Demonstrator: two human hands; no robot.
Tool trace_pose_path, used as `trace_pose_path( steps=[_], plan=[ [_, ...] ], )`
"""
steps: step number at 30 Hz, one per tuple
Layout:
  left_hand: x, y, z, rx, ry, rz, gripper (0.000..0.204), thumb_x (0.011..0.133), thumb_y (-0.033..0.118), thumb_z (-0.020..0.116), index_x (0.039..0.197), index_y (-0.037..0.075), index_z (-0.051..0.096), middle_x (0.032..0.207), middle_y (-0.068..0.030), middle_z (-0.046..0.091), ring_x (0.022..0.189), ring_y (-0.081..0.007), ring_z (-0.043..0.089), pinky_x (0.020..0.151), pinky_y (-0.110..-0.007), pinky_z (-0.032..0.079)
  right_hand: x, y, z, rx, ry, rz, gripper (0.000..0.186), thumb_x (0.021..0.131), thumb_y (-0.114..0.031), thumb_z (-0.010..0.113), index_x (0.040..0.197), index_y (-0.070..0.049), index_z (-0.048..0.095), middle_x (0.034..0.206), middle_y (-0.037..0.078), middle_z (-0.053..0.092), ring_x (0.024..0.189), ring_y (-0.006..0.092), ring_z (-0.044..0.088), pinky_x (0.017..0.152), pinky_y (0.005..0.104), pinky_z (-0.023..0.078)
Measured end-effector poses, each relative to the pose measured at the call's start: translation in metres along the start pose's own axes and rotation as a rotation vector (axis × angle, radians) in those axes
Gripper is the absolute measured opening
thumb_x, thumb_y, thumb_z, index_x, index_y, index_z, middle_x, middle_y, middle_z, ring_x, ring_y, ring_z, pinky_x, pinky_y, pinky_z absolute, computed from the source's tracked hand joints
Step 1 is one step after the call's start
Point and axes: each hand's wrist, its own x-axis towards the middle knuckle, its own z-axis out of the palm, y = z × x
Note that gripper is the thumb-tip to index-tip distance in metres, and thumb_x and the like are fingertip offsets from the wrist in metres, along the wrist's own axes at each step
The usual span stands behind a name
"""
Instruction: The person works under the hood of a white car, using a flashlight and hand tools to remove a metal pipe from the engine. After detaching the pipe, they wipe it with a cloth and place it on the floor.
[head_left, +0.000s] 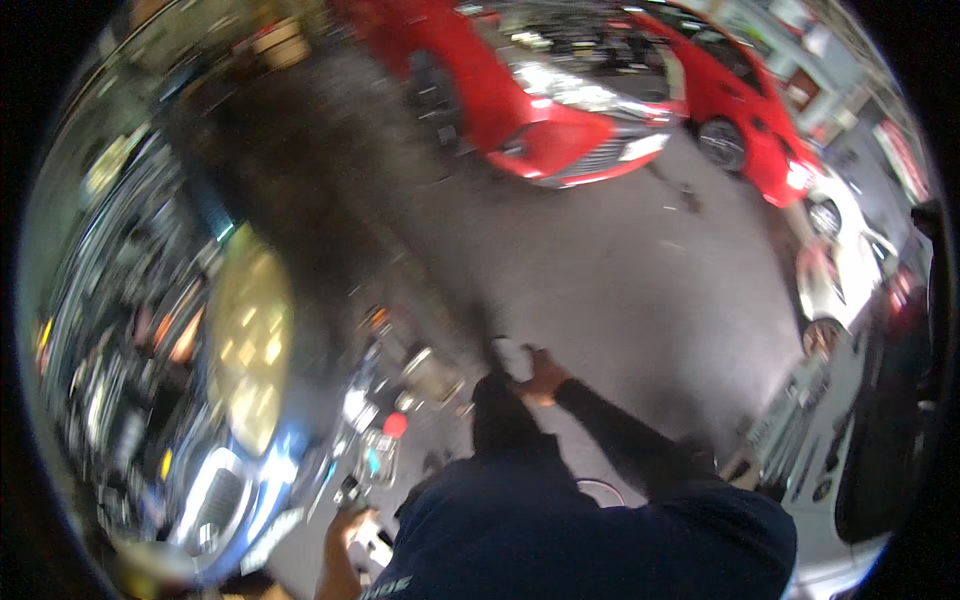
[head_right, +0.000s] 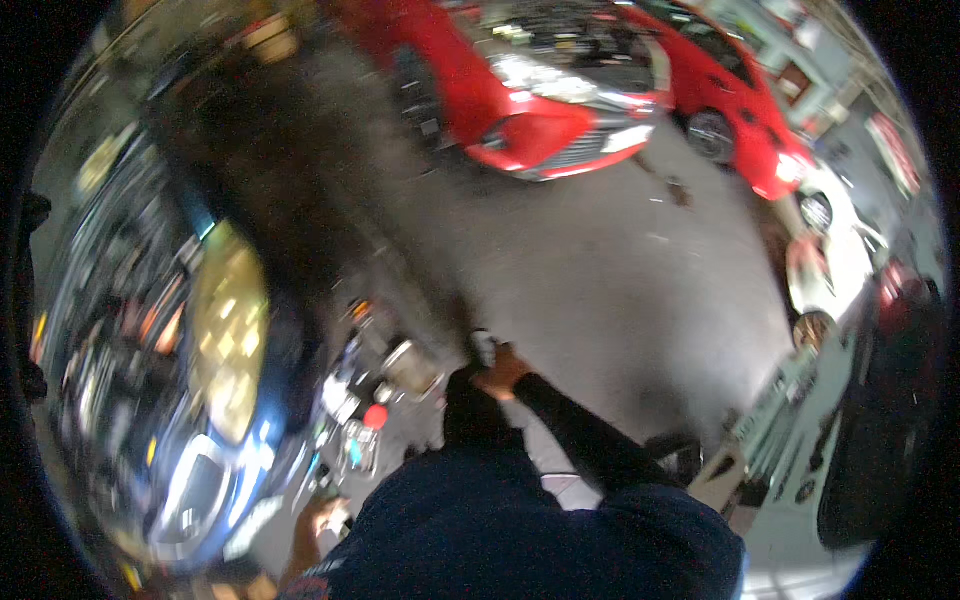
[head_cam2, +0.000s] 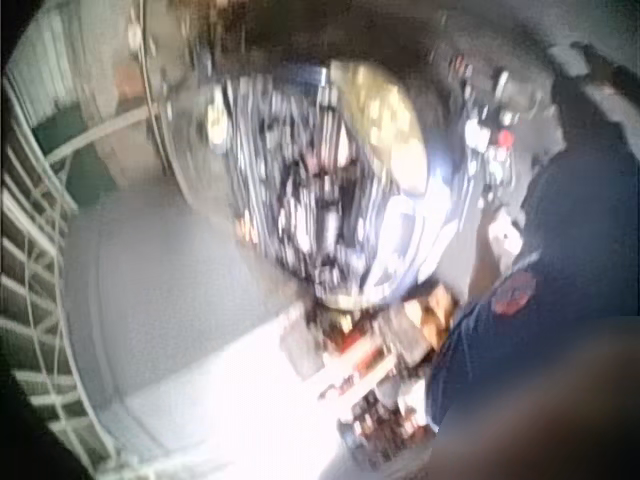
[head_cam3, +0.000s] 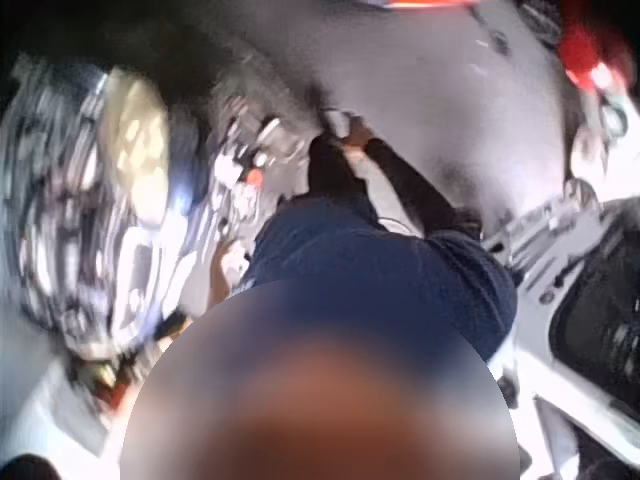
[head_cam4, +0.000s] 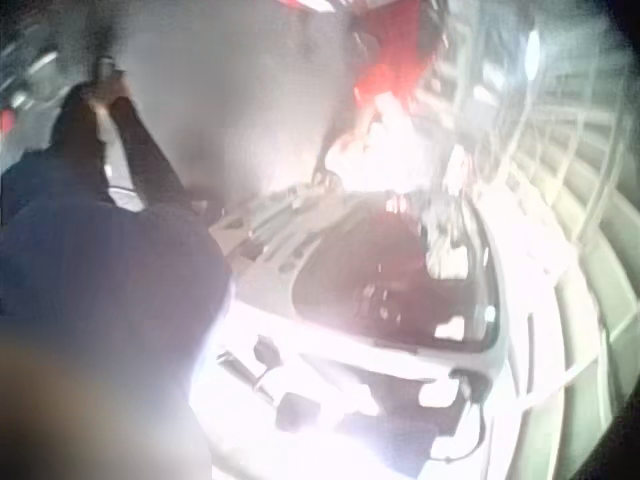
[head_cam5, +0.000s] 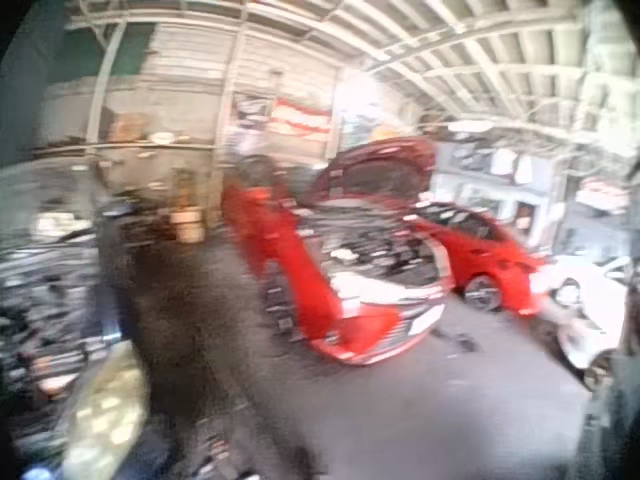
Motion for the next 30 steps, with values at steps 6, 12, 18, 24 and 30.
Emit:
trace_pose_path(
  steps=[6,12,18,24,30],
  plan=[
    [0.055,0.218,0.037,0.282,0.034,-0.032,0.054,0.081,0.046,0.085,0.108,0.002,0.070,0.081,-0.0074,0.069,0.067,-0.0206,0.065,0.059,-0.037,0.054,0.130,0.071,-0.100,-0.066,-0.120,0.138,0.100,0.090,-0.053,0.073,0.162,-0.005,0.022,0.152,0.034,0.040,0.130,0.0520,0.056,0.108,0.0553,0.050],
    [0.084,0.389,0.104,0.343,0.041,0.100,0.055,0.081,0.047,0.085,0.108,0.001,0.070,0.081,-0.0075,0.069,0.068,-0.0207,0.065,0.059,-0.038,0.053,0.238,0.127,-0.243,-0.146,-0.120,0.149,0.096,0.094,-0.054,0.066,0.162,-0.002,0.022,0.155,0.033,0.037,0.134,0.0478,0.054,0.107,0.0538,0.051],
    [0.065,0.425,0.094,0.260,0.139,0.021,0.057,0.080,0.047,0.086,0.108,0.000,0.070,0.081,-0.0075,0.069,0.068,-0.0208,0.065,0.059,-0.038,0.053,0.362,0.075,-0.346,-0.289,-0.182,-0.003,0.099,0.096,-0.055,0.063,0.164,-0.002,0.013,0.162,0.035,0.027,0.142,0.0453,0.047,0.116,0.0489,0.044],
    [0.080,0.449,0.109,0.064,0.189,-0.062,0.058,0.080,0.048,0.086,0.108,-0.001,0.071,0.082,-0.0076,0.069,0.068,-0.0209,0.065,0.059,-0.038,0.053,0.484,0.000,-0.344,-0.367,-0.237,-0.325,0.094,0.095,-0.056,0.064,0.158,0.001,0.025,0.155,0.032,0.039,0.139,0.0469,0.048,0.114,0.0506,0.045],
    [0.095,0.480,0.100,-0.159,0.292,-0.145,0.060,0.080,0.049,0.086,0.109,-0.002,0.071,0.082,-0.0077,0.069,0.068,-0.0210,0.064,0.059,-0.038,0.052,0.630,-0.128,-0.342,-0.678,-0.476,-0.423,0.114,0.090,-0.068,0.064,0.164,0.001,0.014,0.165,0.032,0.026,0.152,0.0479,0.030,0.123,0.0501,0.033]
  ],
)
